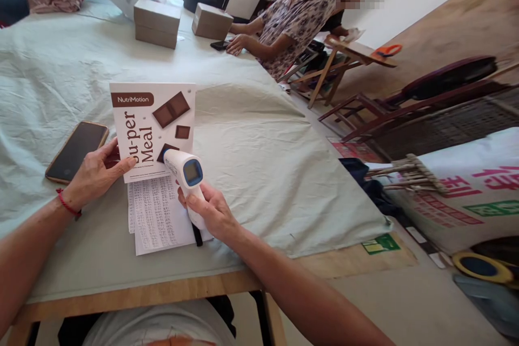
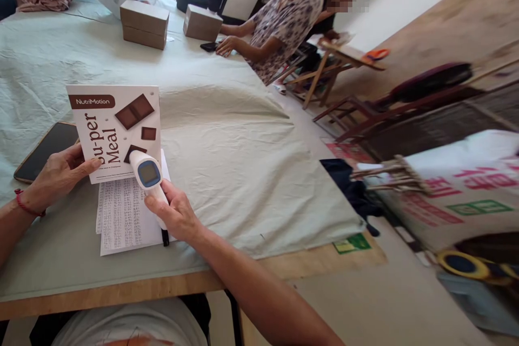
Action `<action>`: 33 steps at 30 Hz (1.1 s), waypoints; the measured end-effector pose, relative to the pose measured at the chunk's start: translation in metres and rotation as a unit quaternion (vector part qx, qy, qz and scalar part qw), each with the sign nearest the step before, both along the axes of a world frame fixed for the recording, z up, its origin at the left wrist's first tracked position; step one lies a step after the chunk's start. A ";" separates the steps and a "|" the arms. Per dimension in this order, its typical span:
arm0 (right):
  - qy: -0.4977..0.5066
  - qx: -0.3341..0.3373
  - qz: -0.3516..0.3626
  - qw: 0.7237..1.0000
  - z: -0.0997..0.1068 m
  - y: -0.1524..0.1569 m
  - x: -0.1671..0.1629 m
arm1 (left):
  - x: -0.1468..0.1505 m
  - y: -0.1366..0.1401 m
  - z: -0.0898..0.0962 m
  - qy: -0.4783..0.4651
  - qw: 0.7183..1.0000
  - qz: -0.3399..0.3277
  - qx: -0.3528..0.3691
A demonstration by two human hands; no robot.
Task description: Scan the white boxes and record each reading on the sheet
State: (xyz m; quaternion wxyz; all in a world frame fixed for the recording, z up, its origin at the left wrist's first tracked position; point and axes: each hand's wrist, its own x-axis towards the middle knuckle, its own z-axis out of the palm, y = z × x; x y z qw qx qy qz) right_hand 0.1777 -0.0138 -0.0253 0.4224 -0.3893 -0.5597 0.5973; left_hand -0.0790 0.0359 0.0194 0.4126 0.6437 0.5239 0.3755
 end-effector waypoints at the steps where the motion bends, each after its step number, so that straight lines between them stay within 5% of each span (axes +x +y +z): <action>1: 0.001 0.002 0.000 1.000 0.001 0.000 0.000 | 0.000 0.000 0.000 0.002 1.000 0.000 0.000; 13: 0.001 0.031 0.040 0.999 0.022 -0.001 -0.003 | 0.000 -0.002 0.005 0.006 1.000 0.002 -0.011; 21: -0.019 0.034 -0.128 0.991 0.032 -0.001 0.014 | 0.000 0.000 0.013 0.042 0.997 0.048 -0.036; 33: 0.018 0.049 -0.150 0.987 0.033 0.000 0.017 | -0.004 0.003 0.011 0.065 0.996 0.057 -0.019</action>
